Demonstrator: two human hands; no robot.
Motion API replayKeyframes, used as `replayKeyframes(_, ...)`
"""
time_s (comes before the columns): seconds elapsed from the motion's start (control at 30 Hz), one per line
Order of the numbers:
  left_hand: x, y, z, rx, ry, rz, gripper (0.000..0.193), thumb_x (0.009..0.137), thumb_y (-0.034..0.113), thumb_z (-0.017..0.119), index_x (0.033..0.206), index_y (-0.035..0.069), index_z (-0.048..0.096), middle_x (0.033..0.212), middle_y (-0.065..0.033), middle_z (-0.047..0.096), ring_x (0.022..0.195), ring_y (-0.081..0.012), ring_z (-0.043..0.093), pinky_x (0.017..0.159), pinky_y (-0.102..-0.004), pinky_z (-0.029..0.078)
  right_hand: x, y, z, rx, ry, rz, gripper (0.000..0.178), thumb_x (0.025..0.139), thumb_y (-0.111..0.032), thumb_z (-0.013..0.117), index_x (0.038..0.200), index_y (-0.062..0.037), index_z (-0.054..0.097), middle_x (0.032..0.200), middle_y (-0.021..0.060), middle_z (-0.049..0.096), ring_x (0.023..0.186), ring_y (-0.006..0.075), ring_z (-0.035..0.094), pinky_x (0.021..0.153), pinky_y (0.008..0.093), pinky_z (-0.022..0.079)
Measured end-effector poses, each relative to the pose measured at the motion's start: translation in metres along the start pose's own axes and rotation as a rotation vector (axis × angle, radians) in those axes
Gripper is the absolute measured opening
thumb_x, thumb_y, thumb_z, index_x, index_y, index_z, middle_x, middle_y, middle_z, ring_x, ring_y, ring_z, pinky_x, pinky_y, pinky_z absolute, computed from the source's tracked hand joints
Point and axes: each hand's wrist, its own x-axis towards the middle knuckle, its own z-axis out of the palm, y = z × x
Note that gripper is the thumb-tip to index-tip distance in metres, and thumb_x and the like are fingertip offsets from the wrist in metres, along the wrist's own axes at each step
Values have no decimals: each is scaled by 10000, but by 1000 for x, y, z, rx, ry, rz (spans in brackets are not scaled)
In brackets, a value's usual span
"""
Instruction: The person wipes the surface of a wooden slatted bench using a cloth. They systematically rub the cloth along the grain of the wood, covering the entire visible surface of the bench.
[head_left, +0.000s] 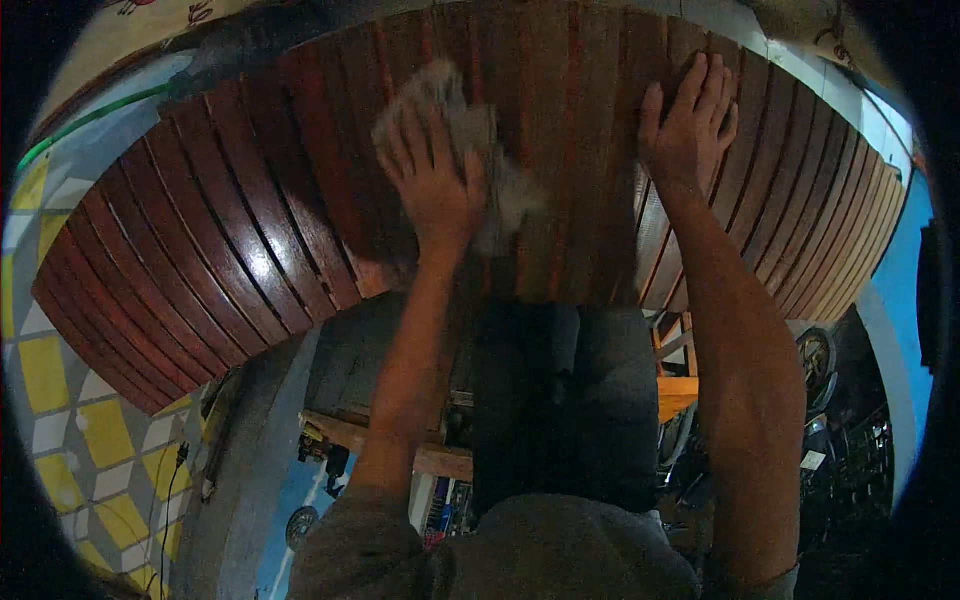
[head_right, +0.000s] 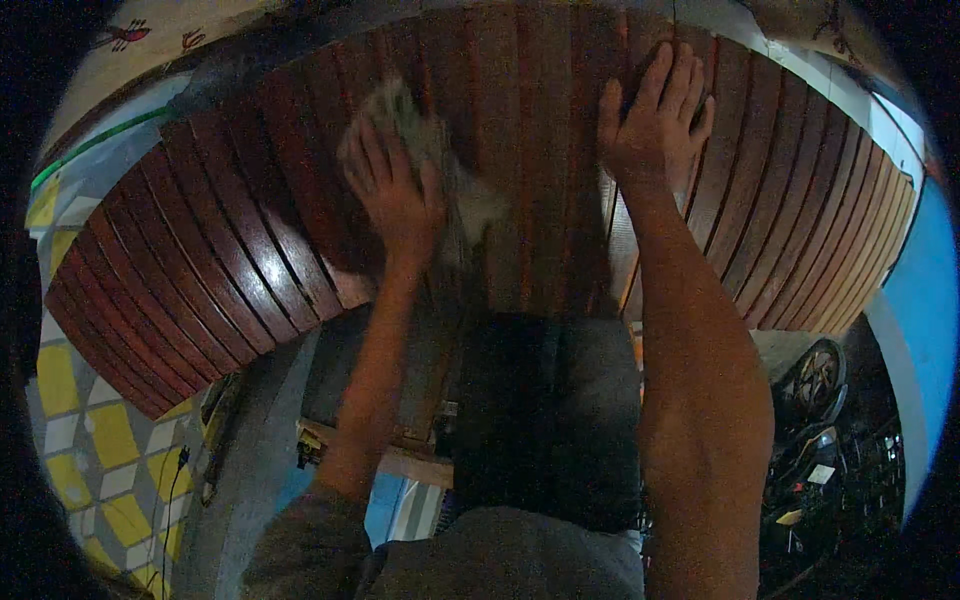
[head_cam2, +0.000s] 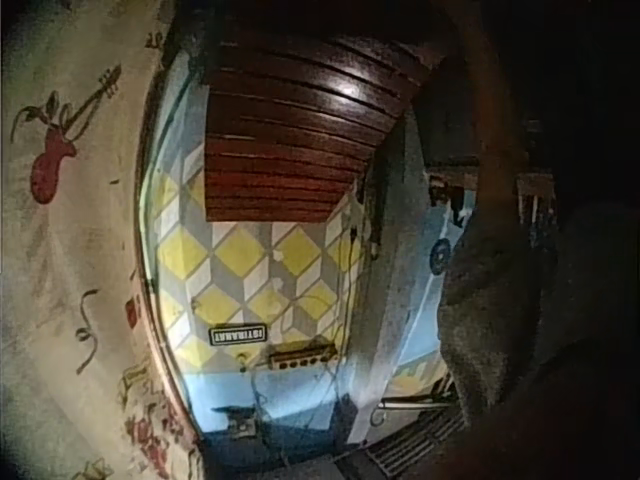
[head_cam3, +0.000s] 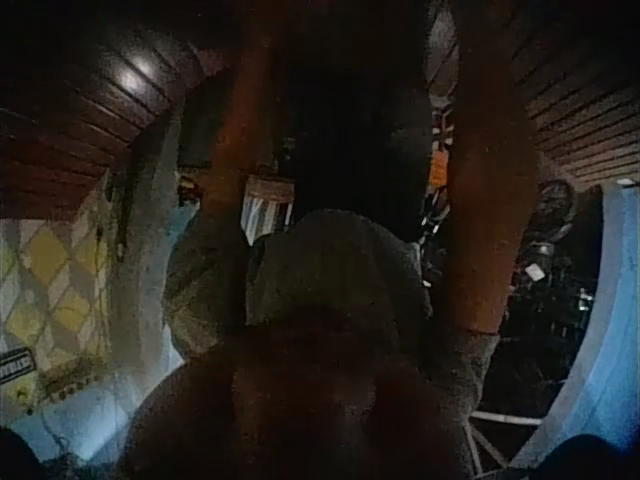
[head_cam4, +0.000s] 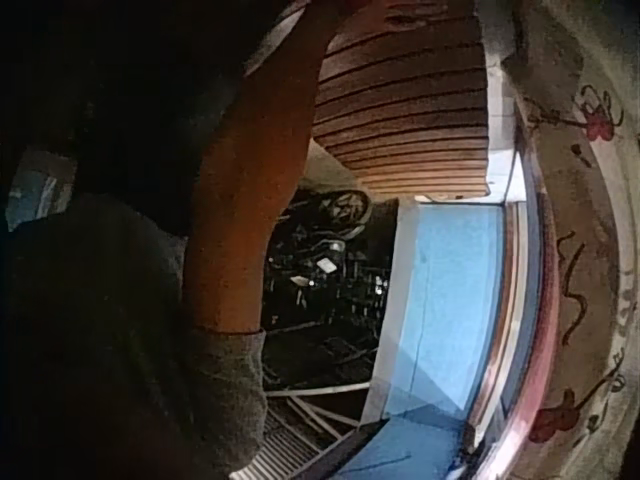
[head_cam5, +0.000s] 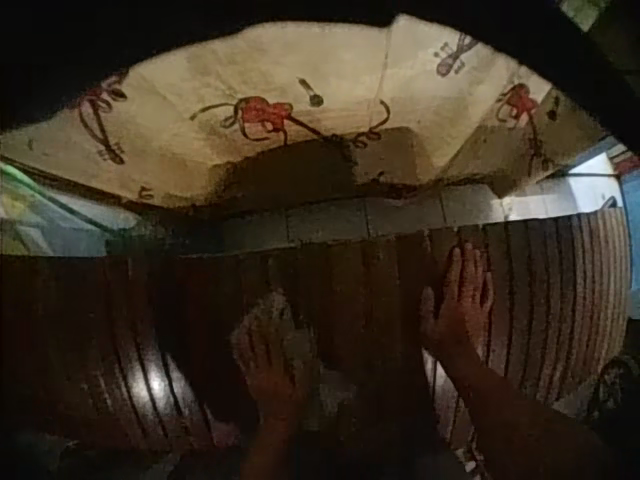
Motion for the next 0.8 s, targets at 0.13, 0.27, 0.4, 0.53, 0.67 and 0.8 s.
replayKeyframes(0.13, 112, 5, 13, 70, 185, 74, 582, 1004, 405, 412, 1476, 65, 385, 1570, -159, 280, 1453, -380, 223, 1151, -583, 172, 5, -1, -1, 3, 20, -11, 704, 985, -520, 348, 1534, -96, 229, 1589, 164, 219, 1470, 332, 202, 1144, 585, 126)
replayKeyframes(0.27, 164, 18, -6, 145, 24, 1, 543, 1026, 382, 400, 1491, 102, 378, 1548, -149, 333, 1440, -324, 277, 1179, -501, 191, 4, -3, 4, 13, 37, -23, 705, 976, -516, 369, 1526, -92, 253, 1582, 171, 238, 1468, 337, 208, 1141, 586, 137)
replayKeyframes(0.4, 102, 2, 8, -167, 168, 129, 611, 993, 424, 415, 1484, 63, 372, 1586, -174, 239, 1456, -418, 198, 1132, -620, 190, 6, 0, 2, -15, 60, -43, 695, 980, -506, 373, 1520, -80, 272, 1577, 167, 251, 1465, 333, 215, 1138, 577, 151)
replayKeyframes(0.53, -45, 10, 0, -33, -71, -66, 621, 990, 399, 430, 1473, 13, 368, 1574, -199, 255, 1442, -441, 219, 1140, -610, 187, 0, 2, 3, -20, 64, -22, 672, 993, -502, 364, 1507, -72, 309, 1566, 156, 275, 1461, 326, 227, 1135, 567, 167)
replayKeyframes(0.67, -192, -10, -6, -13, -201, 31, 619, 1031, 377, 315, 1496, -31, 289, 1582, -245, 182, 1461, -463, 122, 1148, -630, 92, 3, -7, 2, -10, 75, -22, 685, 983, -502, 383, 1512, -77, 295, 1564, 161, 277, 1456, 333, 237, 1132, 573, 169)
replayKeyframes(0.8, -218, -3, 1, -37, -170, 19, 657, 1022, 398, 326, 1508, -36, 244, 1593, -254, 115, 1466, -470, 68, 1150, -637, 52, 2, -3, 2, -18, 73, -28, 693, 987, -508, 370, 1526, -86, 256, 1569, 164, 263, 1454, 336, 240, 1137, 578, 159)
